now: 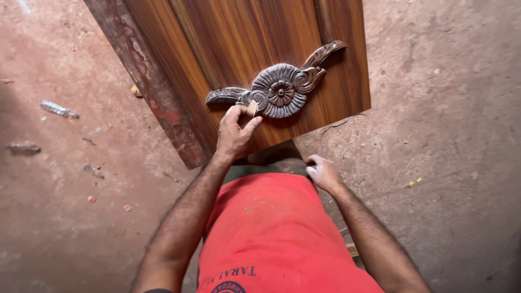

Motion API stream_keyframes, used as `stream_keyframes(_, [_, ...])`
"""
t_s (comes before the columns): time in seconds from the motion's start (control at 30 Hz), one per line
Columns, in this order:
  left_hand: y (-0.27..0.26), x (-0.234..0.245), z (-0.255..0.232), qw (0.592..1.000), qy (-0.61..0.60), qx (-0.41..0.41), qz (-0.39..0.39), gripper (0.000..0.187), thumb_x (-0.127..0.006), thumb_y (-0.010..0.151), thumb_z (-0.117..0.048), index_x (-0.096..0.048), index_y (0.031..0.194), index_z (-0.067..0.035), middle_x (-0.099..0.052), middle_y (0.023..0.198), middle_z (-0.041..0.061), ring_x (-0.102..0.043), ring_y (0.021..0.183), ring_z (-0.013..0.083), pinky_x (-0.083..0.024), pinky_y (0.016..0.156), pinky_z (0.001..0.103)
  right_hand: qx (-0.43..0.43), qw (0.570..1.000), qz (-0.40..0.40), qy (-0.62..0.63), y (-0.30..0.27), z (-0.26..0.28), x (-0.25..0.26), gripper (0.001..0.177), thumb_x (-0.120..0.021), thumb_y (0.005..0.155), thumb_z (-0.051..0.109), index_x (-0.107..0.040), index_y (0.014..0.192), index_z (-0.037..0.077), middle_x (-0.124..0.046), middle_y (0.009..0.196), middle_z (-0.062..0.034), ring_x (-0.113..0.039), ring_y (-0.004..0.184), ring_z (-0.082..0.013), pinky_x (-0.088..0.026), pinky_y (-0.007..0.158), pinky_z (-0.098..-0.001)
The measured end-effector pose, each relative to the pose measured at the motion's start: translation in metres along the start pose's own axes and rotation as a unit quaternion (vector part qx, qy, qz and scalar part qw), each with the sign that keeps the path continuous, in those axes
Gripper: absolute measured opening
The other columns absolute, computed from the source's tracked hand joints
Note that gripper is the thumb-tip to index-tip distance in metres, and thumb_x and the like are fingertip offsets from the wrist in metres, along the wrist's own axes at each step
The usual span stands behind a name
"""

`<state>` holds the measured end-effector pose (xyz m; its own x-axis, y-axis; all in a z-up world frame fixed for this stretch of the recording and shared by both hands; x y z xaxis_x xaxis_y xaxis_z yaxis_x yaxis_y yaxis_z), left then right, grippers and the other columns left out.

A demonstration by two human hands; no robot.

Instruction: The person sands a wooden door panel using a sanding block. They first smooth the flat surfaces and then meticulously sand the intricate carved details on the door.

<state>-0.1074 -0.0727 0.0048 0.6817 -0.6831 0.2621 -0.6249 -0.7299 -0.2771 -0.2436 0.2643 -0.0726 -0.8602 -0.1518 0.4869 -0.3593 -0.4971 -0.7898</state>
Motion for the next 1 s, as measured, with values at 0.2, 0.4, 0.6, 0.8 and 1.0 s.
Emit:
stream_keyframes(0.2, [0.035,-0.017,-0.045,0.984,0.166,-0.051,-0.042,0.016,-0.074,0.097,-0.02,-0.076,0.11,-0.012,-0.063,0.097,0.009,-0.063,0.094,0.0286,-0.053,0.085,0.044,-0.043,0.999,0.022,0.024,0.019,-0.095,0.012,0.035,-0.063,0.086,0.024,-0.072,0.117,0.01,-0.076,0.114,-0.0139,-0.073,0.106,-0.0293,-0.056,0.095,-0.0405])
stream_keyframes(0.4, [0.087,-0.06,-0.063,0.945,0.281,-0.158,0.06,0.013,-0.074,0.095,-0.022,-0.075,0.103,-0.012,-0.06,0.097,0.011,-0.059,0.096,0.0296,-0.05,0.085,0.044,-0.084,0.996,-0.016,-0.014,0.016,-0.146,0.064,0.036,-0.063,0.085,0.025,-0.076,0.117,0.015,-0.077,0.115,-0.0103,-0.073,0.106,-0.0279,-0.056,0.096,-0.0396])
stream_keyframes(0.6, [0.121,-0.128,-0.072,0.842,0.397,-0.276,0.238,0.008,-0.068,0.093,-0.016,-0.075,0.097,-0.015,-0.061,0.097,0.009,-0.06,0.094,0.0274,-0.05,0.08,0.043,-0.113,0.993,-0.037,-0.003,0.009,-0.188,0.088,0.038,-0.062,0.087,0.027,-0.074,0.12,0.014,-0.077,0.114,-0.0113,-0.073,0.106,-0.0282,-0.056,0.094,-0.0407])
stream_keyframes(0.8, [0.125,-0.088,-0.056,0.851,0.41,-0.257,0.205,0.012,-0.072,0.089,-0.027,-0.073,0.092,-0.016,-0.064,0.097,0.006,-0.061,0.091,0.0274,-0.053,0.08,0.041,-0.095,0.994,-0.049,0.012,0.02,-0.21,0.106,0.04,-0.062,0.087,0.027,-0.073,0.123,0.013,-0.078,0.112,-0.0125,-0.074,0.104,-0.0283,-0.057,0.093,-0.0409])
stream_keyframes(1.0, [0.051,-0.062,-0.017,0.935,0.351,0.014,-0.051,0.02,-0.069,0.098,-0.027,-0.063,0.094,-0.008,-0.063,0.103,0.009,-0.067,0.092,0.0284,-0.055,0.08,0.044,-0.089,0.995,-0.051,0.0,0.031,-0.212,0.111,0.041,-0.062,0.087,0.026,-0.072,0.124,0.011,-0.077,0.113,-0.0142,-0.073,0.104,-0.0301,-0.056,0.092,-0.0418])
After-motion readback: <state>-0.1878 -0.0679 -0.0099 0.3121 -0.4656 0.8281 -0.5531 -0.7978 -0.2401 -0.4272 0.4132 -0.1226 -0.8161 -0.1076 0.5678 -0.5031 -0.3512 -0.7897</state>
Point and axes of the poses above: each hand's wrist, its own y-axis towards the middle knuckle, its own x-axis out of the back of the hand, z = x × y, the point moved 9 cm from there along y, towards the middle knuckle
